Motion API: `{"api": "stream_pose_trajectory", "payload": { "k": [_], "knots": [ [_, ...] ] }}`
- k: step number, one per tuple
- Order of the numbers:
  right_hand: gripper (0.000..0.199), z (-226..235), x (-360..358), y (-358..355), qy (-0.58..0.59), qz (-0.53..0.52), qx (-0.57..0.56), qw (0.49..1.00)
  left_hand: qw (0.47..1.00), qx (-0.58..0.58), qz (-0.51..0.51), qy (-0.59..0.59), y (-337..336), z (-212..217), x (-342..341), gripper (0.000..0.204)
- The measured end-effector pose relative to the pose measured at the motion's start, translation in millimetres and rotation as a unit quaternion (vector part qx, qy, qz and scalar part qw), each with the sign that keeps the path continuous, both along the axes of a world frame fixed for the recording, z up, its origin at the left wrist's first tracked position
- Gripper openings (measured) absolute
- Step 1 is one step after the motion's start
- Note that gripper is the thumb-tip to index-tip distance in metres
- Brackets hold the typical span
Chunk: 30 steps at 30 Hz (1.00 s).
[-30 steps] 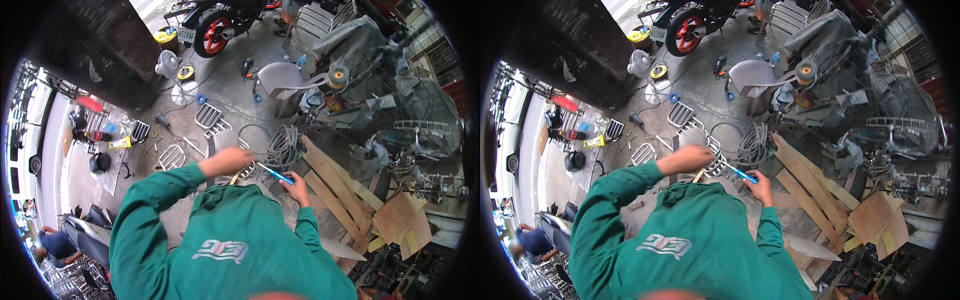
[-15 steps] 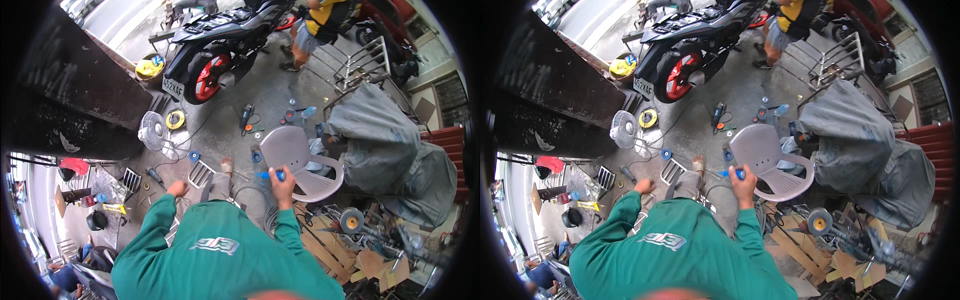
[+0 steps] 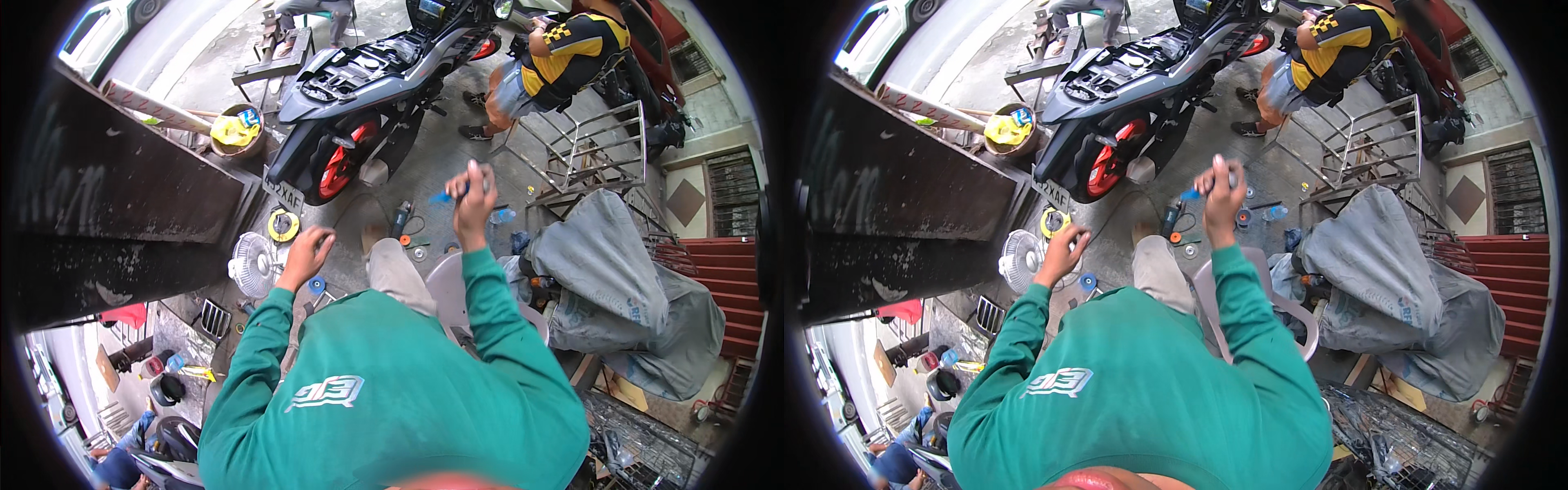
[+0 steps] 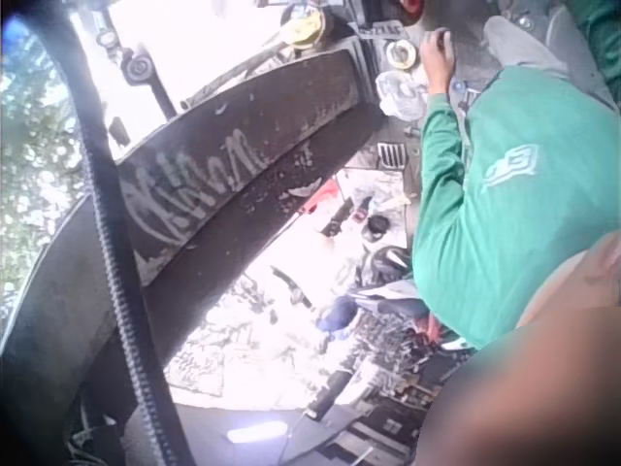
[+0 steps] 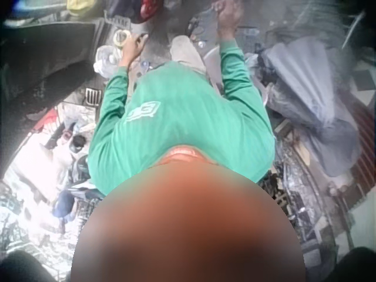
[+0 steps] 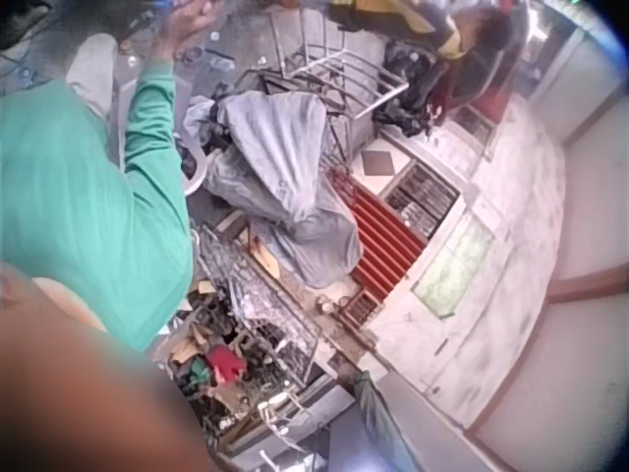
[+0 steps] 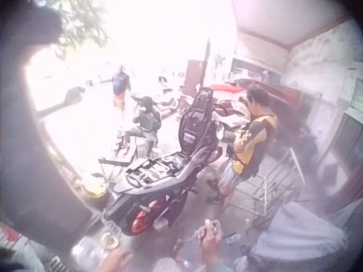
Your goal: The person uses a blue screwdriver to remove screws from the seat area of a gray scooter, then lifts the seat cover to expose the battery and internal components. The person continues to unscrew fasteners and adjust parts within the exposed compartment.
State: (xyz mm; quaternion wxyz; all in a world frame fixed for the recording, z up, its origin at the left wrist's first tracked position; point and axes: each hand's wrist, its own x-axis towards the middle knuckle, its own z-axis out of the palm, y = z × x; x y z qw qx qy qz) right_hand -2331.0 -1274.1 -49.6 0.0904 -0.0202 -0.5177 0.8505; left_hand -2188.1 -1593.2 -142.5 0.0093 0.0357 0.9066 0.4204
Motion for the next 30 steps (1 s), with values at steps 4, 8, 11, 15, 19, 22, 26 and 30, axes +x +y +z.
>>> {"api": "stream_pose_trajectory", "payload": {
  "k": [4, 8, 11, 15, 19, 22, 26, 30],
  "knots": [
    [0.028, 7.8, -166.7, -51.3, 0.097, 0.064, 0.037, 0.992, 0.986, 0.067, -0.050, 0.142, 6.2, -14.8, -164.2, 0.016],
    [0.022, -21.1, -334.6, -121.2, 0.090, 0.116, 0.060, 0.987, 0.970, 0.008, 0.060, 0.235, 16.3, -49.0, -366.5, 0.020],
    [0.024, -60.6, -410.6, -154.5, 0.010, 0.129, 0.073, 0.989, 0.985, -0.043, 0.104, 0.131, 19.1, -82.6, -466.0, 0.032],
    [0.024, -95.3, -454.2, -160.7, -0.013, 0.150, 0.074, 0.986, 0.977, -0.124, 0.133, 0.108, 29.7, -111.7, -513.6, 0.036],
    [0.024, -109.1, -474.7, -158.9, -0.030, 0.146, 0.045, 0.988, 0.987, -0.088, 0.123, 0.047, 33.8, -113.6, -526.3, 0.027],
    [0.024, -119.1, -483.9, -162.9, -0.019, 0.156, 0.053, 0.986, 0.990, -0.048, 0.130, 0.021, 31.5, -108.6, -532.7, 0.022],
    [0.025, -120.4, -485.7, -163.0, -0.014, 0.170, 0.069, 0.983, 0.991, -0.024, 0.132, 0.013, 30.0, -106.6, -531.4, 0.021],
    [0.029, -104.9, -466.4, -181.1, 0.027, 0.143, 0.325, 0.935, 0.989, -0.057, 0.136, 0.028, 30.0, -109.3, -532.0, 0.016]
  ]
}}
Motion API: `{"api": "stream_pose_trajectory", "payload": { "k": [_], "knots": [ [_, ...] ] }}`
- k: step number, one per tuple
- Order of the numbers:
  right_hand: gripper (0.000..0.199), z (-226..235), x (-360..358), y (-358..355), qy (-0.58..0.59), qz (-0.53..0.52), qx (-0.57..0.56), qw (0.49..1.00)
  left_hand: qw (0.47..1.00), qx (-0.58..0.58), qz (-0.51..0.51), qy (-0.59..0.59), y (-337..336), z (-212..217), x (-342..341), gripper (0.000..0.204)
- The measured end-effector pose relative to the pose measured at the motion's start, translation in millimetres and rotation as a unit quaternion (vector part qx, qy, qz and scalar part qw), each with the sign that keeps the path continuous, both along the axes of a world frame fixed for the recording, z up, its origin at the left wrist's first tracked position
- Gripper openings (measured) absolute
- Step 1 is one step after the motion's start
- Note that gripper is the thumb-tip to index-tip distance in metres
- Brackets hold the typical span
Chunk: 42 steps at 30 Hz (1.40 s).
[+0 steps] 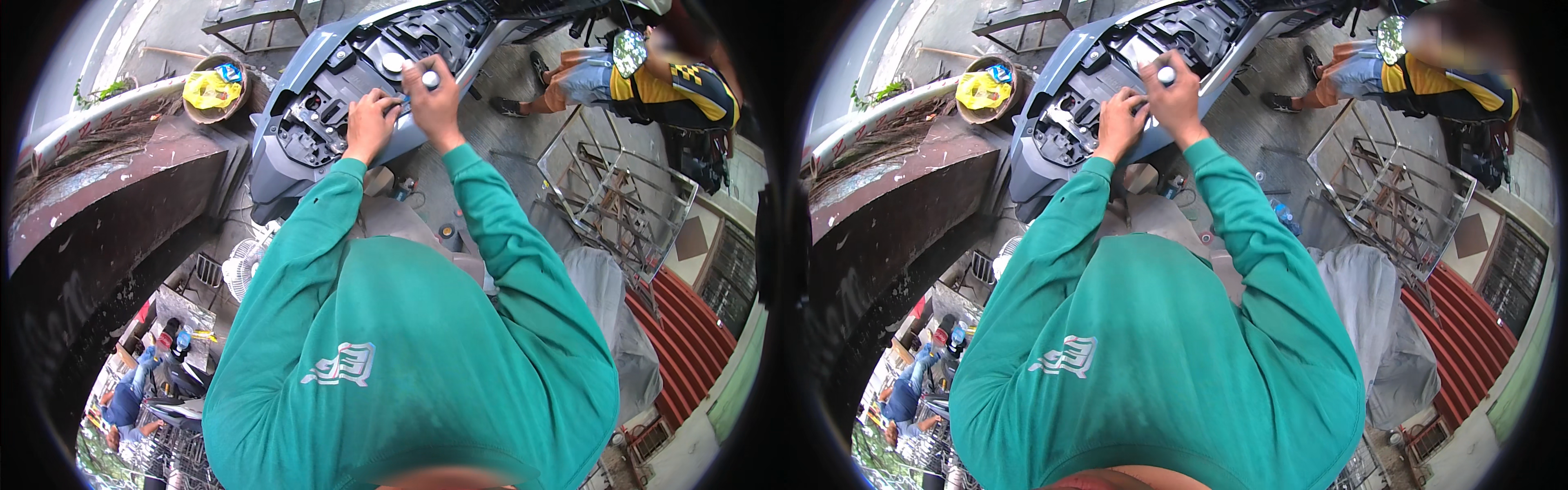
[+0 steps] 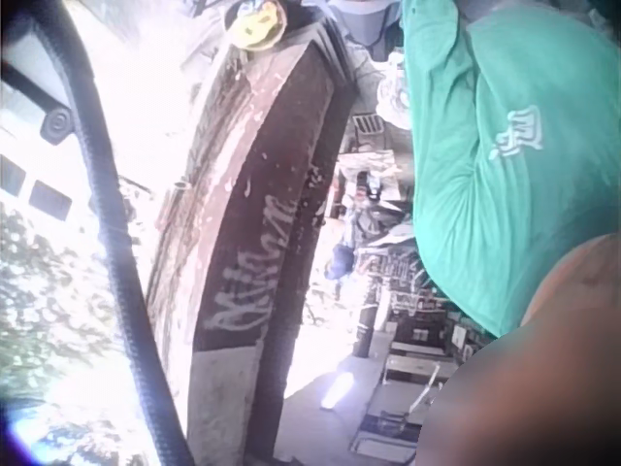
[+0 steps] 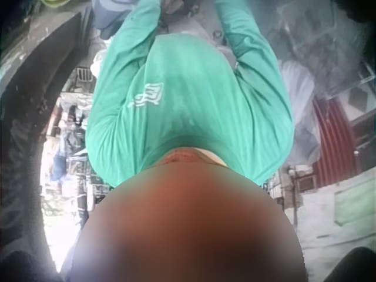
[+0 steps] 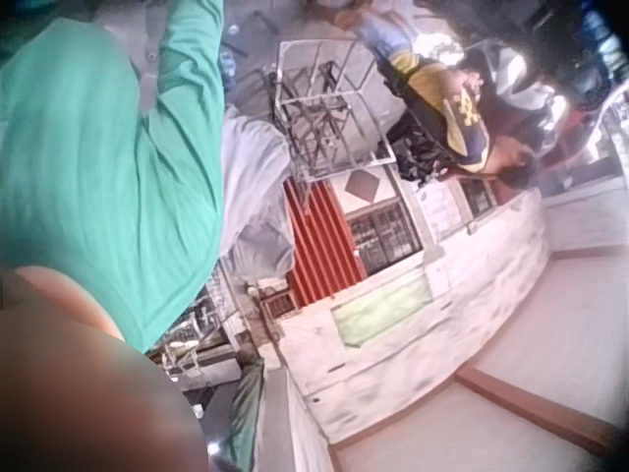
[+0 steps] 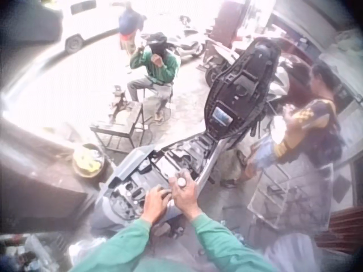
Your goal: The person uses a blue screwdriver to remove screws from the seat area of a gray scooter, then lifts the seat cover to expose the battery and internal components. The person continues to unscrew fasteners and adjust parts within the exposed compartment.
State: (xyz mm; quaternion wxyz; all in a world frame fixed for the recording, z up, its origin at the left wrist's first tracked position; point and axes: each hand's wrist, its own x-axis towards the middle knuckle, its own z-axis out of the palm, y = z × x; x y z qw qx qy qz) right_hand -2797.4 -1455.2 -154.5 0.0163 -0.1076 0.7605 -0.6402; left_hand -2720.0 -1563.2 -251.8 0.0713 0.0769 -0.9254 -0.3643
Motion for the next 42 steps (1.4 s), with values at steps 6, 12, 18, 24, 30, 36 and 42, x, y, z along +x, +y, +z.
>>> {"api": "stream_pose_trajectory", "payload": {
  "k": [6, 12, 18, 24, 30, 36, 42],
  "knots": [
    [0.032, 0.8, 29.7, -47.6, -0.016, -0.125, -0.020, 0.992, 0.997, -0.054, 0.012, 0.055, 0.3, -3.7, 0.1, 0.011],
    [0.023, -18.4, 21.0, -20.7, -0.030, -0.104, -0.145, 0.983, 0.999, -0.010, 0.010, 0.035, 4.4, -6.5, -0.3, 0.010],
    [0.020, -24.0, -2.4, -14.3, -0.047, 0.068, -0.086, 0.993, 1.000, 0.006, 0.018, 0.022, 1.6, -5.3, 1.1, 0.016],
    [0.043, 33.7, -9.3, 32.3, -0.014, 0.121, 0.264, 0.957, 0.999, 0.040, 0.016, 0.007, 1.8, -5.4, 0.3, 0.017],
    [0.047, 98.7, -39.6, -4.2, -0.226, 0.263, 0.511, 0.786, 0.995, 0.095, 0.027, 0.012, -3.3, -16.4, 1.8, 0.025],
    [0.036, 106.7, -41.1, -34.0, -0.342, 0.257, 0.599, 0.676, 0.989, 0.139, 0.021, 0.036, -5.3, -24.7, 4.0, 0.028],
    [0.033, 87.3, -50.9, -38.9, -0.312, 0.263, 0.668, 0.622, 0.988, 0.150, 0.029, 0.027, -2.5, -25.5, 5.7, 0.027]
  ]
}}
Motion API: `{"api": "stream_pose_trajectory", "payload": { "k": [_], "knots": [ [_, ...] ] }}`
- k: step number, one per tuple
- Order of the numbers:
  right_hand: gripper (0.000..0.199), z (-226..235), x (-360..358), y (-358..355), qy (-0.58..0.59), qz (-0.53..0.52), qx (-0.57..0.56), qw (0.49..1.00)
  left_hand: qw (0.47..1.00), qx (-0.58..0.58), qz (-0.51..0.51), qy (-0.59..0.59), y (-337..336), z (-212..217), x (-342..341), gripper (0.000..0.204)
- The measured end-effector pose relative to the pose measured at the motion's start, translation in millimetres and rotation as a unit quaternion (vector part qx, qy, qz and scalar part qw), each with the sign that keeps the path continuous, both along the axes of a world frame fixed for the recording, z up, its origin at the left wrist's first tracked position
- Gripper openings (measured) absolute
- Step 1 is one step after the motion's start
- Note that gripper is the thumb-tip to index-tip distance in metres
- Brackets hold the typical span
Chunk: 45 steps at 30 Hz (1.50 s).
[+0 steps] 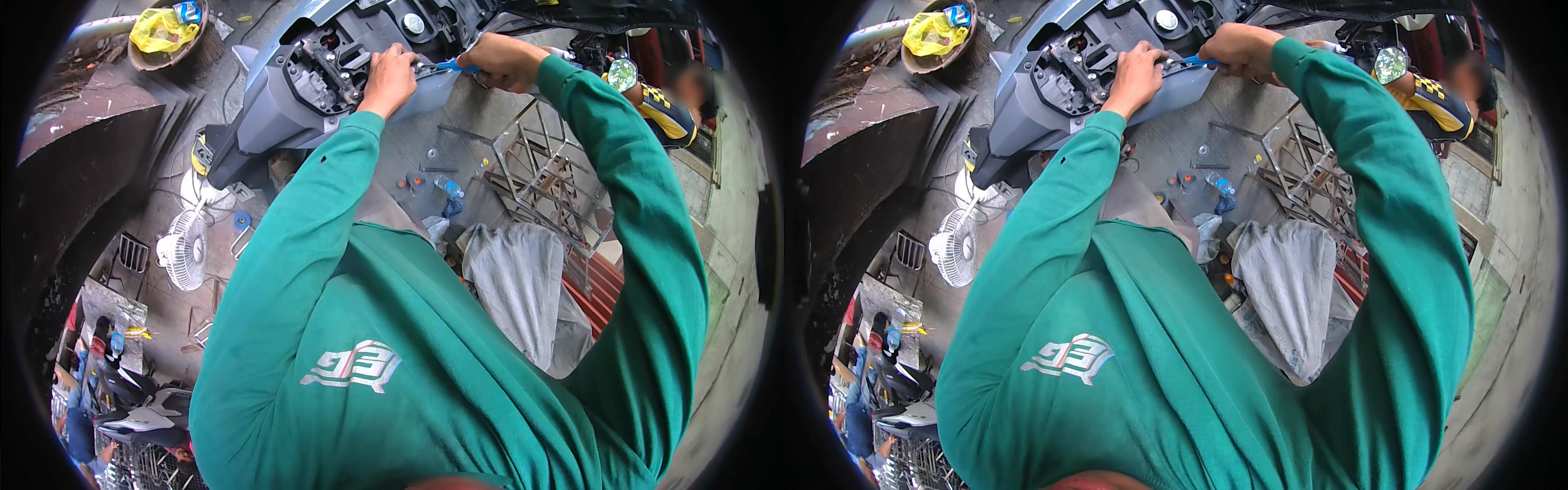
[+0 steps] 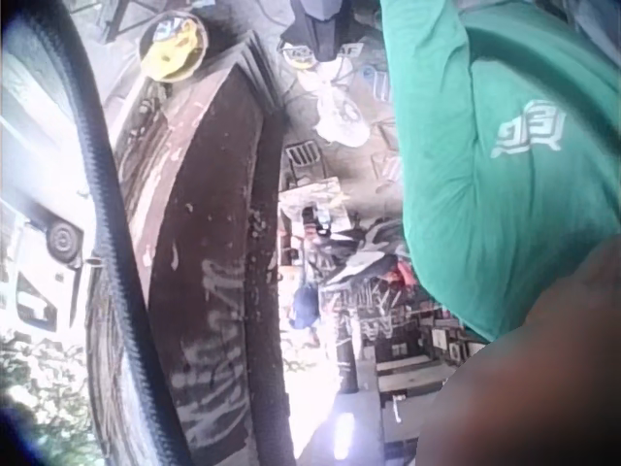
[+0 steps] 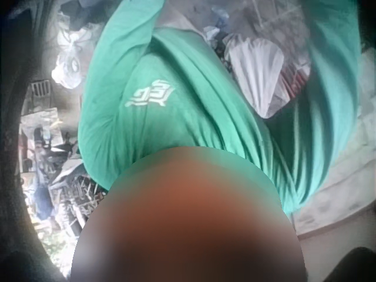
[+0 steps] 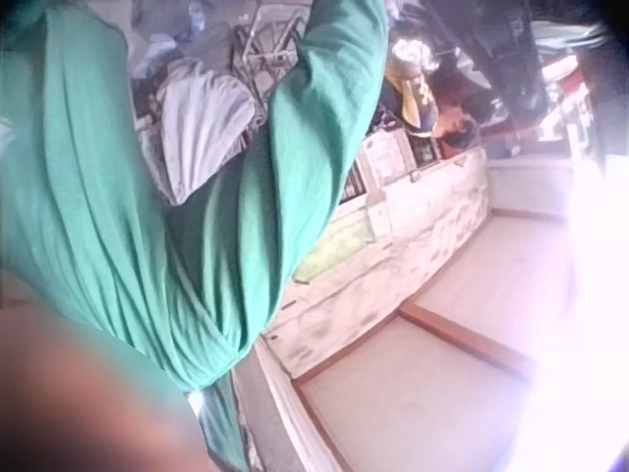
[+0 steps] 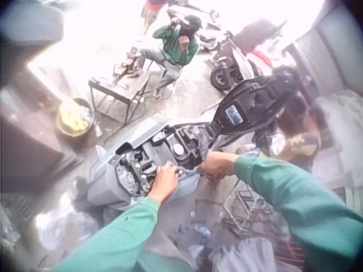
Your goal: The person uses a blue screwdriver to remove screws from the seat area of a gray scooter, then lifts the seat cover to expose the battery and internal components. The person continues to unscrew fasteners and adjust parts within the exposed compartment.
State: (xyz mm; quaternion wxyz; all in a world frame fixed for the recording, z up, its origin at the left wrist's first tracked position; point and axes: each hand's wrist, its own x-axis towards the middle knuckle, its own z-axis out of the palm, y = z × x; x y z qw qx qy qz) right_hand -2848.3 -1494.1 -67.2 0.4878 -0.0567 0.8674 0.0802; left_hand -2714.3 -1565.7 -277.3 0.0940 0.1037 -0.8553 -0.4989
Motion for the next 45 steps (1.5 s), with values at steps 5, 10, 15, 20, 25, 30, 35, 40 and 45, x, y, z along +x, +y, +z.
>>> {"api": "stream_pose_trajectory", "payload": {
  "k": [5, 10, 15, 20, 25, 30, 35, 40, 45],
  "knots": [
    [0.038, -12.1, -0.8, 6.0, 0.116, 0.273, -0.069, 0.953, 1.000, -0.006, -0.005, -0.016, -1.0, 2.3, -3.6, 0.027],
    [0.031, -4.6, 13.8, 24.5, 0.141, 0.518, 0.015, 0.844, 1.000, -0.011, -0.001, -0.007, 0.0, -0.3, -3.9, 0.026],
    [0.016, -14.6, 17.7, 22.5, 0.256, 0.622, -0.139, 0.726, 0.996, -0.086, 0.010, 0.020, 4.9, -1.3, -5.4, 0.020],
    [0.028, -9.3, 3.2, 9.7, 0.232, 0.446, -0.223, 0.835, 0.991, -0.132, 0.020, 0.016, 10.8, 4.6, -7.1, 0.021],
    [0.019, -4.8, 9.1, 5.6, 0.179, 0.471, -0.158, 0.849, 0.993, -0.115, -0.004, -0.012, 8.6, 10.2, -9.6, 0.015],
    [0.013, -7.5, 8.1, 18.0, 0.183, 0.572, -0.324, 0.731, 0.987, -0.160, 0.010, -0.005, 9.8, 12.4, -11.8, 0.018],
    [0.010, -16.1, 7.8, 23.4, 0.237, 0.480, -0.262, 0.803, 0.978, -0.209, 0.010, -0.003, 12.2, 19.0, -14.6, 0.022],
    [0.017, -17.7, 20.0, 33.0, 0.300, 0.436, -0.315, 0.788, 0.984, -0.177, 0.003, 0.019, 10.1, 18.7, -12.9, 0.024],
    [0.031, -18.8, 21.7, 23.1, 0.241, 0.351, -0.450, 0.785, 0.987, -0.148, -0.018, 0.065, 2.4, 5.4, -8.5, 0.020]
  ]
}}
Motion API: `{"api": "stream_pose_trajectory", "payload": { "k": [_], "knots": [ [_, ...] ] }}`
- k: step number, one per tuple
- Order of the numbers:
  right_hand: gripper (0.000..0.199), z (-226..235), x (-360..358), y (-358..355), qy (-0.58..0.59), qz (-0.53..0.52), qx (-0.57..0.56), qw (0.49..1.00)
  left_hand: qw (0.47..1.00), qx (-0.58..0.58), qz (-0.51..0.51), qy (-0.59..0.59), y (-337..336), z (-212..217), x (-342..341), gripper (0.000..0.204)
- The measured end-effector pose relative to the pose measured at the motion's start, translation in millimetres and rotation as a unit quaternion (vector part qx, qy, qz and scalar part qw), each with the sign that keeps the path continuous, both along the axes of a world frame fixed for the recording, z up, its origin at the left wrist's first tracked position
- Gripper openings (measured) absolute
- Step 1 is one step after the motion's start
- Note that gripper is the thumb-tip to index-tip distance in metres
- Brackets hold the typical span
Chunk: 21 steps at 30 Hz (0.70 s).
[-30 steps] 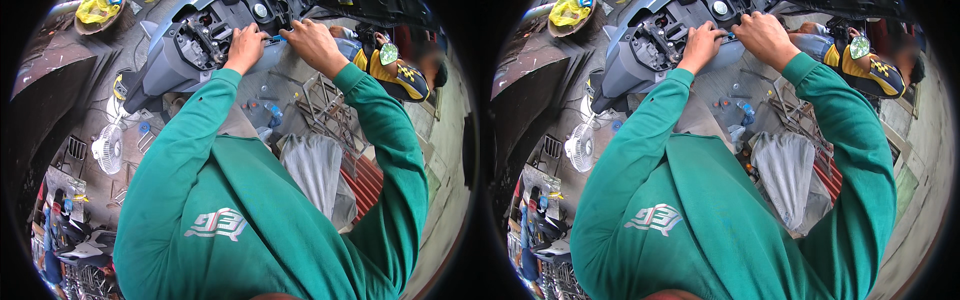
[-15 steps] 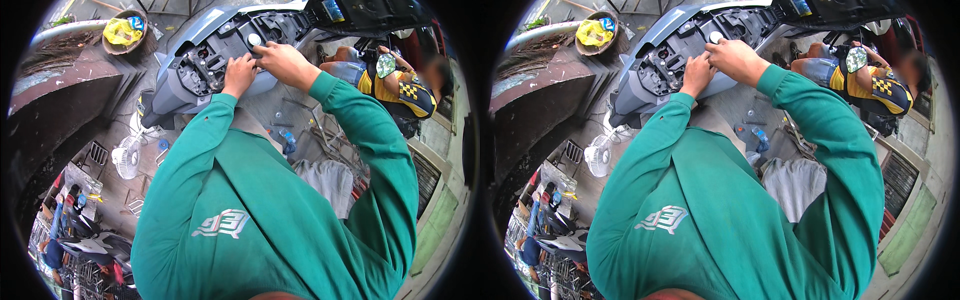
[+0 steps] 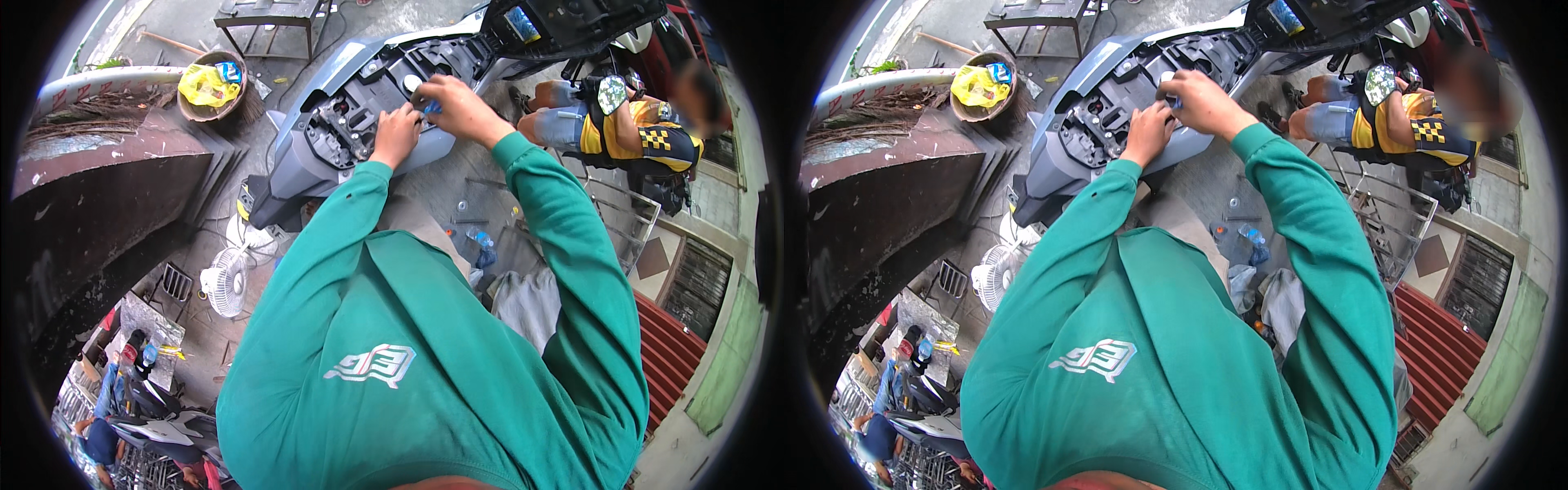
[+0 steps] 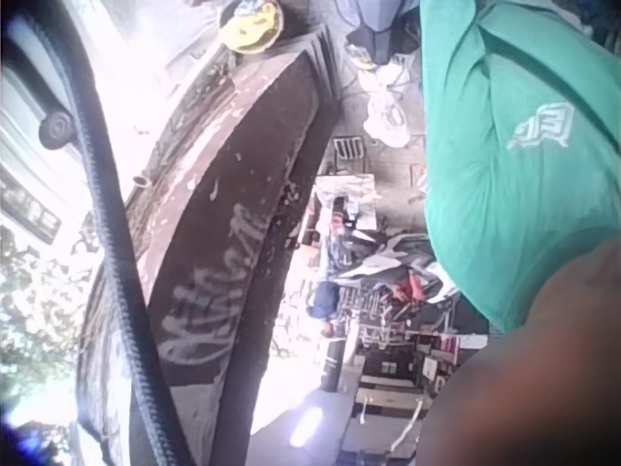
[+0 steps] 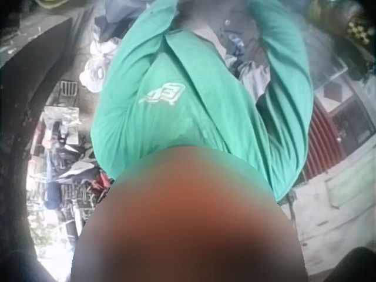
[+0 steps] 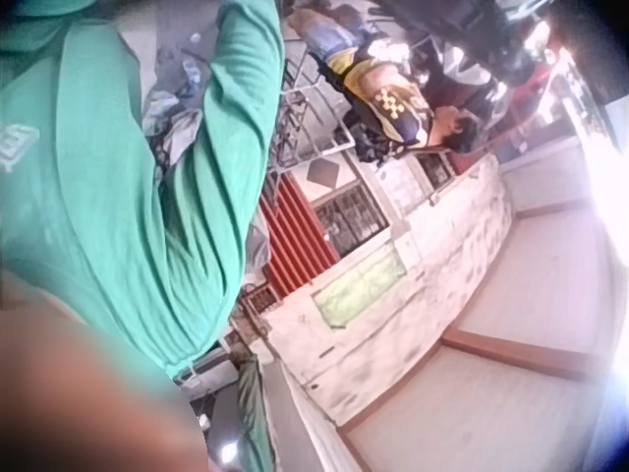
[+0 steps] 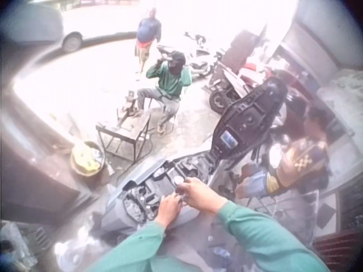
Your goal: The person uses a blue screwdriver to remove screws from the seat area of a gray scooter, then lifts the seat cover to expose the battery and internal components. The person continues to unscrew fasteners and adjust parts within the exposed compartment.
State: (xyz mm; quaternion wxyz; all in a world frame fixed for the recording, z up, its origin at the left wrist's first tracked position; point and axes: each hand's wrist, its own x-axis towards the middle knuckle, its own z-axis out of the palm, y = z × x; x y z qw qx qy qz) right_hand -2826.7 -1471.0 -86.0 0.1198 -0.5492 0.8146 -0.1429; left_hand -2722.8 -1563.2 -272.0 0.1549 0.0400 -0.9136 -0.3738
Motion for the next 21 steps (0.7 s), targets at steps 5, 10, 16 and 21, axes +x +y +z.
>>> {"api": "stream_pose_trajectory", "payload": {
  "k": [5, 10, 16, 21],
  "knots": [
    [0.030, -4.5, 13.3, 1.2, 0.100, -0.160, 0.166, 0.968, 0.996, -0.075, -0.012, -0.053, 8.0, -0.9, -6.1, 0.028],
    [0.033, 2.9, 6.1, 4.7, 0.003, 0.019, -0.014, 1.000, 0.996, -0.062, 0.045, -0.054, 17.3, 4.5, -8.8, 0.034],
    [0.032, 15.0, -5.1, -7.8, 0.089, -0.038, 0.161, 0.982, 0.993, -0.105, 0.039, -0.045, 17.6, 3.7, 0.9, 0.026],
    [0.027, 13.5, -18.5, 7.5, -0.059, 0.157, 0.031, 0.985, 0.985, -0.099, 0.094, -0.103, 31.4, 4.2, -5.6, 0.030]
  ]
}}
